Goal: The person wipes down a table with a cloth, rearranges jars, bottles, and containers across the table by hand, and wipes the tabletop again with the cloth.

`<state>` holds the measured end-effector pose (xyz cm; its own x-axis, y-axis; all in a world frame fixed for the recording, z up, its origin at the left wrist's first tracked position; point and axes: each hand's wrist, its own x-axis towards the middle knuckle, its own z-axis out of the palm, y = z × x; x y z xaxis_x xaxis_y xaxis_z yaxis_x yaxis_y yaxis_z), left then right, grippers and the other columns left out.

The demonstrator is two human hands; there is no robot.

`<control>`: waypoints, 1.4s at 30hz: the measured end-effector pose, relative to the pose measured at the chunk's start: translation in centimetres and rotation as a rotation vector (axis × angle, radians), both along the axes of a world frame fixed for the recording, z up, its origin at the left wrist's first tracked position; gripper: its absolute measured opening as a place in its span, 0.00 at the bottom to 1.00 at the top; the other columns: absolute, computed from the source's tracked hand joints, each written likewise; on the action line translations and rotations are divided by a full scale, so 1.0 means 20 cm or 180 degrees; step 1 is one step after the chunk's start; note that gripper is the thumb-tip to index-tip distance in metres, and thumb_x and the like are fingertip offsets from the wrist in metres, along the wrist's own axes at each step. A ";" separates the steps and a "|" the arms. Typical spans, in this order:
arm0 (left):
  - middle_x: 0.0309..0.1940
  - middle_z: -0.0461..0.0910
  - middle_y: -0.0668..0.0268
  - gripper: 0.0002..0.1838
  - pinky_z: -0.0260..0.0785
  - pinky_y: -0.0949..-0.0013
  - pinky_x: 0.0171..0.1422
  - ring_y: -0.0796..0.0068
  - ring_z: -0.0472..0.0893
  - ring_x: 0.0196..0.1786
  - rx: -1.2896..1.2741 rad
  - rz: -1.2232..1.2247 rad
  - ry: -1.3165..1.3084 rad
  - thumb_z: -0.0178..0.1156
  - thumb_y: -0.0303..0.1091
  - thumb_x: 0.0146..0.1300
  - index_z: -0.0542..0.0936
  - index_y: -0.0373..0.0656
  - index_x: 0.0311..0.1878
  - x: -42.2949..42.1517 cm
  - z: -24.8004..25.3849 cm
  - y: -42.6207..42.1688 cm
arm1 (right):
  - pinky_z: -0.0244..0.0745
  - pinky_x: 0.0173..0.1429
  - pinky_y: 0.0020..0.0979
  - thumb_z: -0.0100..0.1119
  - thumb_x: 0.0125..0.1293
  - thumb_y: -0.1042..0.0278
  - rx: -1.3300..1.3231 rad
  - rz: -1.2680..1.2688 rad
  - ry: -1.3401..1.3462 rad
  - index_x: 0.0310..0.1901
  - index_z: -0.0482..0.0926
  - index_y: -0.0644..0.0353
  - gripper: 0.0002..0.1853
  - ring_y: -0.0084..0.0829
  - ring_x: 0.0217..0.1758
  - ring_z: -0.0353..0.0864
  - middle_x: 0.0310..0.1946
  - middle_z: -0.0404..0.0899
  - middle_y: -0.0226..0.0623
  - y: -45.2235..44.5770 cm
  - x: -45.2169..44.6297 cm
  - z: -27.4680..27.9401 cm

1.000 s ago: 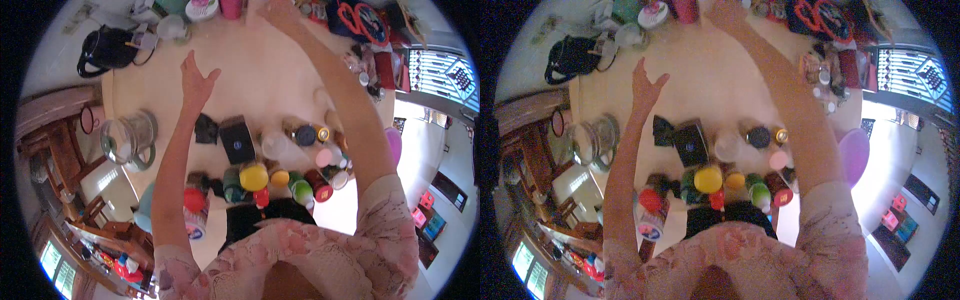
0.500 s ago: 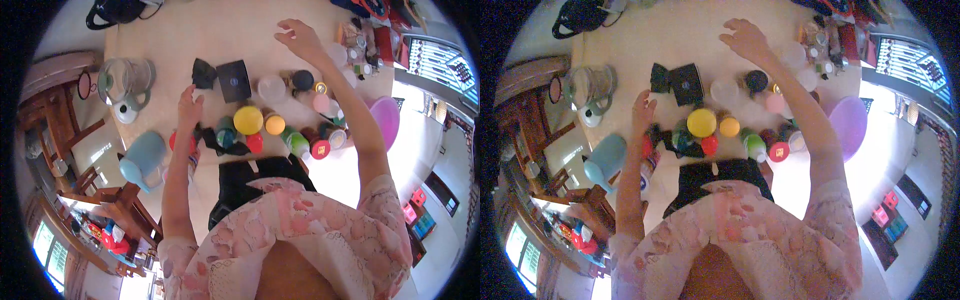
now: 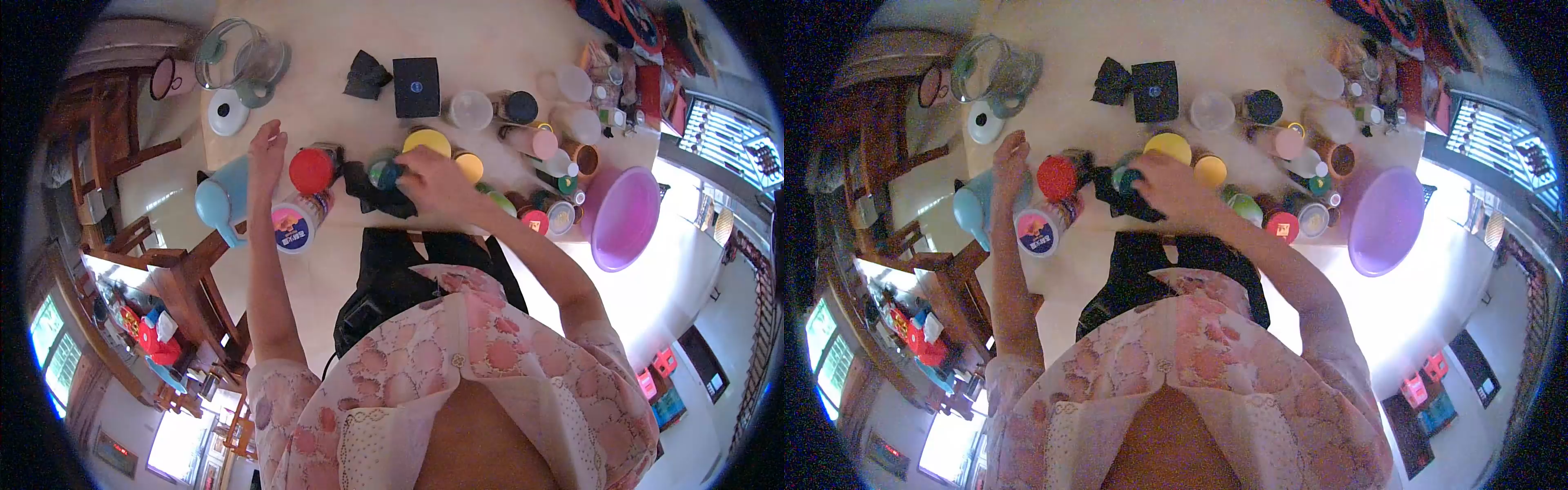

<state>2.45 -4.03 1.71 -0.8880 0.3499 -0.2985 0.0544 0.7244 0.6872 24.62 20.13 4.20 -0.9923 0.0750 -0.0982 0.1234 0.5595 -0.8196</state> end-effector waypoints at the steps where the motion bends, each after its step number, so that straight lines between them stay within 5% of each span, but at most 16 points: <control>1: 0.48 0.77 0.50 0.19 0.68 0.64 0.54 0.59 0.78 0.50 -0.0190 -0.0173 0.0167 0.53 0.34 0.60 0.73 0.38 0.54 -0.01 -0.01 -0.04 | 0.73 0.49 0.36 0.59 0.55 0.68 0.0179 0.0273 0.0055 0.48 0.73 0.62 0.18 0.42 0.44 0.77 0.44 0.74 0.46 -0.08 -0.04 0.00; 3: 0.48 0.77 0.51 0.19 0.68 0.64 0.55 0.59 0.78 0.51 -0.0229 -0.0173 0.0142 0.53 0.35 0.60 0.73 0.38 0.54 0.00 0.02 -0.11 | 0.71 0.53 0.38 0.59 0.54 0.67 0.0360 0.0589 0.0121 0.49 0.72 0.61 0.20 0.43 0.48 0.74 0.45 0.73 0.46 -0.22 -0.13 -0.03; 8: 0.48 0.77 0.51 0.20 0.67 0.64 0.56 0.61 0.77 0.52 -0.0279 0.0064 0.0050 0.53 0.36 0.61 0.73 0.37 0.54 0.11 0.21 -0.26 | 0.71 0.43 0.44 0.57 0.53 0.66 0.0390 0.1046 0.0823 0.47 0.71 0.61 0.19 0.45 0.44 0.74 0.40 0.74 0.47 -0.54 -0.27 -0.04; 15: 0.46 0.75 0.45 0.20 0.63 0.56 0.57 0.45 0.73 0.53 -0.0953 -0.0261 0.0357 0.49 0.39 0.64 0.72 0.34 0.52 0.33 0.16 -0.49 | 0.66 0.38 0.45 0.53 0.57 0.62 0.1109 0.1143 0.1368 0.49 0.72 0.55 0.17 0.43 0.48 0.72 0.44 0.73 0.42 -0.94 -0.35 0.05; 18: 0.44 0.73 0.42 0.19 0.62 0.52 0.52 0.44 0.72 0.50 -0.0748 -0.0366 0.0112 0.46 0.42 0.65 0.72 0.34 0.48 0.37 -0.02 -0.62 | 0.65 0.47 0.47 0.70 0.35 0.59 0.0900 0.1817 -0.0242 0.59 0.65 0.52 0.43 0.54 0.58 0.60 0.58 0.59 0.51 -1.04 -0.39 -0.05; 20: 0.43 0.73 0.41 0.20 0.62 0.52 0.49 0.43 0.72 0.49 -0.0705 -0.0355 -0.0101 0.44 0.44 0.66 0.72 0.34 0.47 0.39 0.00 -0.64 | 0.65 0.47 0.47 0.71 0.31 0.58 0.1542 0.1202 0.1181 0.59 0.65 0.51 0.45 0.53 0.58 0.60 0.59 0.59 0.51 -1.09 -0.33 -0.18; 22: 0.41 0.74 0.42 0.21 0.62 0.53 0.49 0.42 0.72 0.48 -0.0692 -0.0545 0.0080 0.43 0.44 0.67 0.72 0.34 0.47 0.39 0.00 -0.64 | 0.65 0.48 0.47 0.72 0.30 0.58 0.1551 0.1114 0.1291 0.58 0.65 0.50 0.45 0.53 0.58 0.59 0.58 0.59 0.50 -1.10 -0.32 -0.23; 25: 0.35 0.77 0.46 0.23 0.68 0.56 0.42 0.49 0.78 0.39 -0.0837 -0.0104 -0.0247 0.42 0.48 0.67 0.73 0.35 0.46 0.34 0.10 -0.57 | 0.65 0.51 0.47 0.72 0.31 0.60 0.1209 0.1384 0.0888 0.58 0.64 0.50 0.45 0.53 0.59 0.58 0.58 0.59 0.50 -0.98 -0.35 -0.04; 28: 0.29 0.80 0.58 0.23 0.70 0.74 0.24 0.73 0.79 0.23 0.0252 0.1168 -0.1293 0.45 0.51 0.66 0.73 0.40 0.50 0.26 0.29 -0.53 | 0.65 0.56 0.47 0.72 0.33 0.61 0.0547 0.1532 0.0357 0.58 0.63 0.50 0.45 0.53 0.60 0.59 0.59 0.58 0.49 -0.78 -0.35 0.22; 29: 0.29 0.80 0.58 0.23 0.70 0.74 0.24 0.73 0.79 0.23 0.0272 0.1162 -0.1281 0.45 0.51 0.66 0.73 0.40 0.50 0.24 0.38 -0.45 | 0.64 0.58 0.46 0.72 0.34 0.62 0.0223 0.1405 0.0347 0.59 0.63 0.50 0.44 0.53 0.60 0.59 0.59 0.57 0.49 -0.68 -0.35 0.29; 31: 0.28 0.80 0.60 0.23 0.70 0.74 0.26 0.74 0.78 0.22 0.0502 0.1520 -0.1646 0.48 0.50 0.65 0.72 0.41 0.52 0.19 0.49 -0.33 | 0.62 0.60 0.47 0.72 0.36 0.61 -0.0215 0.1110 0.0790 0.60 0.62 0.52 0.45 0.52 0.62 0.59 0.58 0.58 0.48 -0.39 -0.36 0.50; 33: 0.33 0.80 0.57 0.24 0.70 0.74 0.26 0.71 0.80 0.26 0.0573 0.1295 -0.1585 0.52 0.48 0.64 0.71 0.39 0.54 0.18 0.31 -0.33 | 0.61 0.63 0.43 0.73 0.38 0.60 -0.0105 0.0614 0.0631 0.62 0.60 0.55 0.46 0.45 0.64 0.60 0.59 0.57 0.46 -0.11 -0.31 0.69; 35: 0.40 0.78 0.52 0.25 0.73 0.68 0.35 0.65 0.80 0.37 0.0063 0.0181 -0.0727 0.56 0.45 0.62 0.70 0.36 0.56 0.21 0.20 -0.25 | 0.60 0.65 0.38 0.74 0.39 0.59 -0.0665 0.0340 0.0220 0.63 0.58 0.57 0.48 0.40 0.63 0.62 0.60 0.59 0.45 0.20 -0.31 0.80; 36: 0.54 0.69 0.45 0.33 0.69 0.57 0.52 0.54 0.73 0.54 -0.0440 -0.0278 -0.0466 0.61 0.44 0.57 0.64 0.36 0.61 0.19 0.08 -0.25 | 0.60 0.66 0.34 0.75 0.39 0.60 -0.0819 0.0046 0.0232 0.64 0.57 0.58 0.50 0.34 0.61 0.65 0.60 0.61 0.44 0.35 -0.31 0.88; 40: 0.64 0.49 0.35 0.52 0.51 0.46 0.66 0.33 0.55 0.63 -0.1211 -0.0822 0.0428 0.70 0.46 0.45 0.49 0.40 0.69 0.33 0.02 -0.09 | 0.60 0.66 0.35 0.72 0.40 0.62 0.0661 -0.0820 0.0774 0.66 0.53 0.57 0.51 0.38 0.62 0.65 0.60 0.61 0.45 0.86 -0.34 0.88; 42: 0.62 0.51 0.33 0.53 0.52 0.46 0.66 0.33 0.56 0.62 -0.1238 -0.0866 0.0454 0.70 0.45 0.44 0.49 0.40 0.69 0.36 -0.04 -0.07 | 0.57 0.67 0.39 0.71 0.40 0.59 0.1608 -0.1057 0.0731 0.66 0.53 0.56 0.50 0.43 0.64 0.60 0.60 0.60 0.47 1.10 -0.40 0.75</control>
